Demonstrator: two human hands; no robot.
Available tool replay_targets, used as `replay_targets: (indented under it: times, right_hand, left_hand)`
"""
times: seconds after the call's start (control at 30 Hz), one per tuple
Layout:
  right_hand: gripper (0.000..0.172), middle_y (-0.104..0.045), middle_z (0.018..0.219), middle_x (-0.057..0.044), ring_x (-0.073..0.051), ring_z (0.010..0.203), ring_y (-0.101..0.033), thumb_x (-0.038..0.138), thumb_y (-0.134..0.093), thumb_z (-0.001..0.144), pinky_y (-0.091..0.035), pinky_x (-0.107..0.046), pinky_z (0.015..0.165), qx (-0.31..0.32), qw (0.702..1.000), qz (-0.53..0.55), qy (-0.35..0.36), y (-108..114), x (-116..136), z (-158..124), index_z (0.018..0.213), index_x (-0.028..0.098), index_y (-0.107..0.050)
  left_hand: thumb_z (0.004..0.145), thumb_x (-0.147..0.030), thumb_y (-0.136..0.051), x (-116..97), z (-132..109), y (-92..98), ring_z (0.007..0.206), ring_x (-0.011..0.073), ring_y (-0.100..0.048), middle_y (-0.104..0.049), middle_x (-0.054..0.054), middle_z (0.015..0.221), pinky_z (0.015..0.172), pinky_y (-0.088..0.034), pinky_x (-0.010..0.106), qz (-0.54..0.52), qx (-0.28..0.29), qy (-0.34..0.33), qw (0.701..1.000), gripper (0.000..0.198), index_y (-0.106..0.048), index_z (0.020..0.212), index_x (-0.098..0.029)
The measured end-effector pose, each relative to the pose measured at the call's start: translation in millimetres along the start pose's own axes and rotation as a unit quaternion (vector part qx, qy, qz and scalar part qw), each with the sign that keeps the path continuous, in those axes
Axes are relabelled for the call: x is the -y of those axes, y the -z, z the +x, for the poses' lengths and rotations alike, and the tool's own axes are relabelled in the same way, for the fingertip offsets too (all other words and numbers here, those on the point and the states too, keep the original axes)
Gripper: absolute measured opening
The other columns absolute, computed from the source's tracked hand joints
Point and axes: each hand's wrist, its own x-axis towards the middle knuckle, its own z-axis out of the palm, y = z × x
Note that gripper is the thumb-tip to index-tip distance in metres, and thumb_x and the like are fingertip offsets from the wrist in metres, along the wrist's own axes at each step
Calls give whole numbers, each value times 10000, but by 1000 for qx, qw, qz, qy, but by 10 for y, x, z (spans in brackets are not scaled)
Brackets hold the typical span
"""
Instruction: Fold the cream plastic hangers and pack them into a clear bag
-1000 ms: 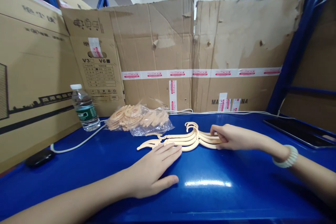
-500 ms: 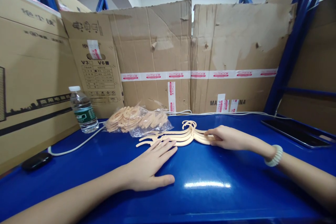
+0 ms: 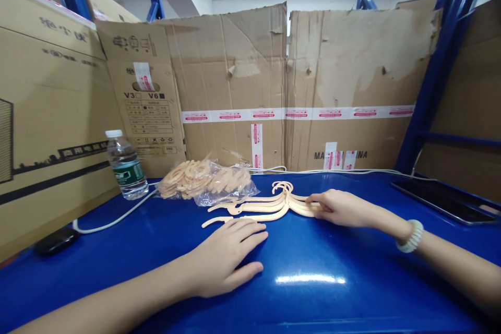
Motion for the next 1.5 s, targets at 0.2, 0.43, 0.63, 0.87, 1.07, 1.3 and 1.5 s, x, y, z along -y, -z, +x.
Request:
replay_targets:
  times: [0.2, 0.43, 0.63, 0.87, 1.07, 1.3, 1.5]
  right_hand:
    - [449, -708, 910, -101, -260, 781, -661, 261, -476, 855, -416, -297, 621, 4, 1000, -2, -11, 47, 48, -30, 1297, 210, -539]
    - [412, -693, 847, -88, -254, 746, -654, 264, -490, 853, -400, -287, 594, -8, 999, -12, -32, 64, 26, -25, 1256, 213, -555]
    - [376, -685, 825, -81, -258, 742, -647, 255, -495, 849, -392, -292, 594, -29, 999, -19, -29, 57, -18, -17, 1216, 205, -564]
    - [385, -684, 814, -69, -252, 750, -644, 253, -488, 854, -398, -295, 611, -42, 999, -15, -24, 53, -58, -17, 1232, 213, -554]
    - [370, -679, 783, -56, -246, 733, -637, 272, -485, 863, -386, -293, 595, -46, 999, -14, -21, 50, -84, -10, 1221, 209, -557]
    - [339, -672, 746, -43, -227, 704, -634, 296, -491, 867, -386, -277, 582, -82, 996, -19, -17, 54, -120, 2, 1184, 209, -570]
    - [328, -646, 714, -35, -199, 648, -599, 349, -427, 897, -378, -278, 568, -144, 990, -6, -8, 110, -99, -2, 1151, 185, -556]
  left_hand:
    - [914, -233, -481, 192, 21, 55, 1119, 270, -531, -619, 103, 1169, 984, -399, 460, 114, -131, 6, 985, 232, -578, 1116, -172]
    - [766, -287, -660, 683, -81, 299, 1207, 368, -428, -496, 171, 1280, 957, -414, 525, 266, -171, 149, 937, 498, -510, 1223, -157]
    - [843, -119, -499, 1012, -103, 266, 1027, 282, -596, -640, 123, 1113, 802, -512, 387, 313, -174, 155, 921, 221, -606, 1031, -165]
    - [883, -143, -508, 1289, -259, 433, 822, 234, -665, -727, 54, 892, 618, -470, 308, 408, -331, 177, 832, 166, -668, 903, -181]
    - [819, -123, -617, 1429, -460, 636, 829, 222, -651, -742, 23, 950, 688, -491, 301, 469, -455, 113, 748, 181, -668, 973, -204]
    - [854, -120, -523, 1511, -474, 689, 856, 234, -624, -729, 61, 907, 705, -497, 311, 432, -423, 204, 770, 173, -680, 896, -180]
    - [818, -99, -434, 1454, -360, 446, 767, 275, -634, -685, 99, 747, 510, -446, 297, 367, -166, 345, 848, 241, -649, 739, -173]
